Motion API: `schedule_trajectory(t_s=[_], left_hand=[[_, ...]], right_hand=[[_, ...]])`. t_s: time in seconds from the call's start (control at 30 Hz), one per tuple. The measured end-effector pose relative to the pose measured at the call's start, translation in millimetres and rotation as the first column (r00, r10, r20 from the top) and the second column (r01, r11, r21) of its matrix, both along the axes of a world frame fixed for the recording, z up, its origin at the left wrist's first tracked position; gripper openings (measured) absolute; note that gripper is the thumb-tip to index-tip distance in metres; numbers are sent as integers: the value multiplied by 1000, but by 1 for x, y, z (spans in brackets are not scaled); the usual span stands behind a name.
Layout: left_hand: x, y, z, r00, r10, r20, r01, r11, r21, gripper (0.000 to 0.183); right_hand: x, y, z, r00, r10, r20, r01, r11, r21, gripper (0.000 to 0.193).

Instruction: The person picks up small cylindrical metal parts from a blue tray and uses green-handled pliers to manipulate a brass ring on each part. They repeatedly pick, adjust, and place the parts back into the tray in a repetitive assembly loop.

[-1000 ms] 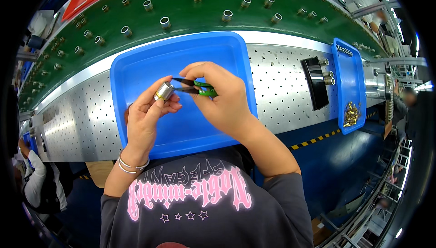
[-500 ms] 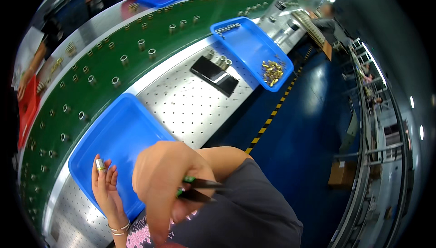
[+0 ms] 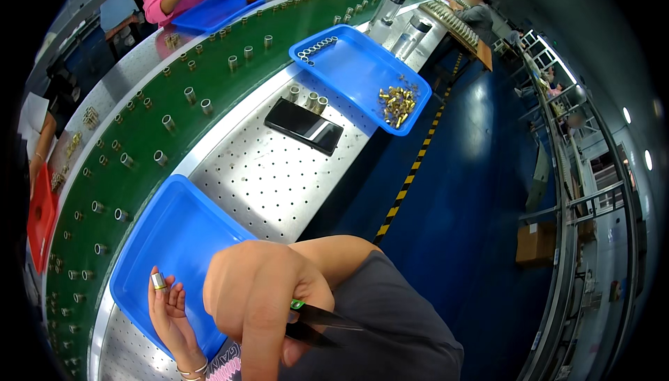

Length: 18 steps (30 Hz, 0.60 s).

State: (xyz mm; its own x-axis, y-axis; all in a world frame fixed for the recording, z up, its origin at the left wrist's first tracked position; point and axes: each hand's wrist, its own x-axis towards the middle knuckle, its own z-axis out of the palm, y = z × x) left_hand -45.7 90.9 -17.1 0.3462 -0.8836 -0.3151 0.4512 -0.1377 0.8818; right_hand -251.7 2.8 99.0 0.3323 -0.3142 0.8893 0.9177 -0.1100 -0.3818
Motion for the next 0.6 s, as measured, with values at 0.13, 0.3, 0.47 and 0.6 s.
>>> schedule_trajectory(t_s=[0.13, 0.3, 0.47, 0.6], left_hand=[[-3, 1, -1, 1000, 12, 24, -12, 1000, -10, 44], [-3, 1, -4, 1000, 5, 20, -5, 1000, -6, 44], [-5, 1, -7, 999, -21, 25, 21, 999, -26, 44], [-6, 2, -6, 997, -24, 80, 25, 1000, -13, 41]], right_hand=[[-4, -1, -4, 1000, 11, -16, -11, 1000, 14, 23], [7, -11, -14, 990, 23, 141, -10, 996, -93, 21], [-13, -23, -28, 973, -157, -171, 175, 980, 99, 11], [10, -55, -72, 728, -197, -657, 507, 799, 323, 18]])
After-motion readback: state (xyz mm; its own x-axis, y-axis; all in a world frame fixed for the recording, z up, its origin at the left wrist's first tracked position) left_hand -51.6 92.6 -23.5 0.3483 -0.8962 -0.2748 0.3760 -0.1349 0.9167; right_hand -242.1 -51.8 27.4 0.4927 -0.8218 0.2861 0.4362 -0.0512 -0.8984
